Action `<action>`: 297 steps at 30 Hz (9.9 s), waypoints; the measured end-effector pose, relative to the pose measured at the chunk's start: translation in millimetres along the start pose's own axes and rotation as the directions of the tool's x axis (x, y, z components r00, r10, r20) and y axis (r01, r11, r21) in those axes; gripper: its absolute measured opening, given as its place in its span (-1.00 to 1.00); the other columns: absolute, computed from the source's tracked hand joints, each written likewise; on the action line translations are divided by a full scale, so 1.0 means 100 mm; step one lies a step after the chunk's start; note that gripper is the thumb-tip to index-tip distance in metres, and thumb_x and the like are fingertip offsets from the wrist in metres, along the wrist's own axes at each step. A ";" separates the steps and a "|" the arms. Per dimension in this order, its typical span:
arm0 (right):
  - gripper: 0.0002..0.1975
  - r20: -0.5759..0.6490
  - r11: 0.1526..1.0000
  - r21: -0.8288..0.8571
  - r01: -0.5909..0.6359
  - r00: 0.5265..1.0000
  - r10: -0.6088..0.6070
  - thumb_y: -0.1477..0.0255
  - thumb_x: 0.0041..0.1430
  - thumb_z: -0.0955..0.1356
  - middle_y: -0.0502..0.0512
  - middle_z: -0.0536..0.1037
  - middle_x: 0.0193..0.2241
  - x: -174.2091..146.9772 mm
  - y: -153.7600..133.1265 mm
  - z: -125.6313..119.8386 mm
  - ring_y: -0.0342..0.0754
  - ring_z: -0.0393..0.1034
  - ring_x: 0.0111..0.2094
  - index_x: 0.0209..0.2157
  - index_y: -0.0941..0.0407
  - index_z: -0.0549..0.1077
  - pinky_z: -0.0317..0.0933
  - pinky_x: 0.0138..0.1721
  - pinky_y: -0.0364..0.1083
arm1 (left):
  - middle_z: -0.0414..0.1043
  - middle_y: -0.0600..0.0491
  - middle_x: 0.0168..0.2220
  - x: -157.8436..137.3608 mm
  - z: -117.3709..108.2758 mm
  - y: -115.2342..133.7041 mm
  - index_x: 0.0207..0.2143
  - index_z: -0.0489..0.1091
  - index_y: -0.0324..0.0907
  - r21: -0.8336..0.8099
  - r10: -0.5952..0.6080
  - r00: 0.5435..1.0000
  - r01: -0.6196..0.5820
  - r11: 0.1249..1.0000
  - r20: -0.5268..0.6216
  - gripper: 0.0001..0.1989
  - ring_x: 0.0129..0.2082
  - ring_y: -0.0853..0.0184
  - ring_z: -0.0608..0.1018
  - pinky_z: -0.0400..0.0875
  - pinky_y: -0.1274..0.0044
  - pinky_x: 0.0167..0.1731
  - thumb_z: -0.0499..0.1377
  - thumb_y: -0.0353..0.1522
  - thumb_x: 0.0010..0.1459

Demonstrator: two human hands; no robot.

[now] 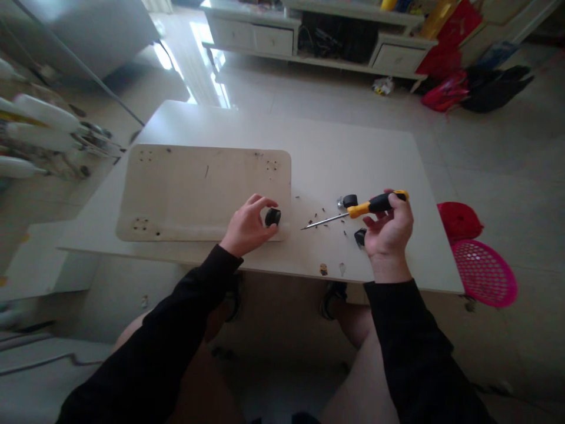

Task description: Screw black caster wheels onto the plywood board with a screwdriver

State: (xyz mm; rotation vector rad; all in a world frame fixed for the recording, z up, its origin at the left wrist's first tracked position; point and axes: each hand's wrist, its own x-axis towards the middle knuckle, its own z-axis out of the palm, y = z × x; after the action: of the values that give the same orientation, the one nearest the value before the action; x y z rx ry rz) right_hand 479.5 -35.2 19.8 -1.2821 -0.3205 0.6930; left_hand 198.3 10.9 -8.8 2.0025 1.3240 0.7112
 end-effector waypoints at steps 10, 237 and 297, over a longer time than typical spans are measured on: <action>-0.44 0.023 0.997 -0.069 0.019 1.000 -0.017 0.05 -0.15 0.47 -0.02 0.41 -0.28 -0.06 0.06 0.13 -0.21 0.40 -0.39 -0.14 0.08 0.44 0.13 -0.63 -0.28 | 0.58 0.04 0.10 0.00 -0.08 -0.18 0.12 0.52 -0.04 0.271 0.004 0.989 -0.043 0.962 0.146 -0.47 -0.38 0.37 0.60 0.43 0.45 -0.29 0.23 -0.49 0.07; -0.88 0.772 0.572 0.132 0.809 0.278 -0.571 0.57 0.34 0.36 0.14 0.67 -0.03 -0.60 0.18 0.70 -0.11 0.59 0.05 -0.13 0.13 0.50 0.49 0.09 -0.01 | 0.58 0.04 -0.04 -0.08 -0.22 -0.23 0.14 0.52 0.02 0.467 -0.014 0.964 -0.115 0.877 0.264 -0.51 -0.33 0.30 0.58 0.37 0.46 -0.37 0.37 -0.29 0.13; -0.91 0.739 0.588 0.182 0.788 0.284 -0.610 0.55 0.26 0.42 0.04 0.56 -0.13 -0.66 0.26 0.73 -0.18 0.52 -0.11 -0.26 0.10 0.44 0.46 -0.10 -0.08 | 0.61 0.00 -0.07 -0.09 -0.20 -0.23 0.08 0.51 -0.03 0.484 -0.021 0.968 -0.107 0.868 0.250 -0.57 -0.28 0.22 0.63 0.44 0.42 -0.31 0.38 -0.27 0.15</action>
State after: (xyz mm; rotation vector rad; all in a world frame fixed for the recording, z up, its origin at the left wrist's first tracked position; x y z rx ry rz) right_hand 379.0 -18.2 25.5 -0.8157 -1.6338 0.3407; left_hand 166.7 13.8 -13.4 2.4330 1.4096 0.1219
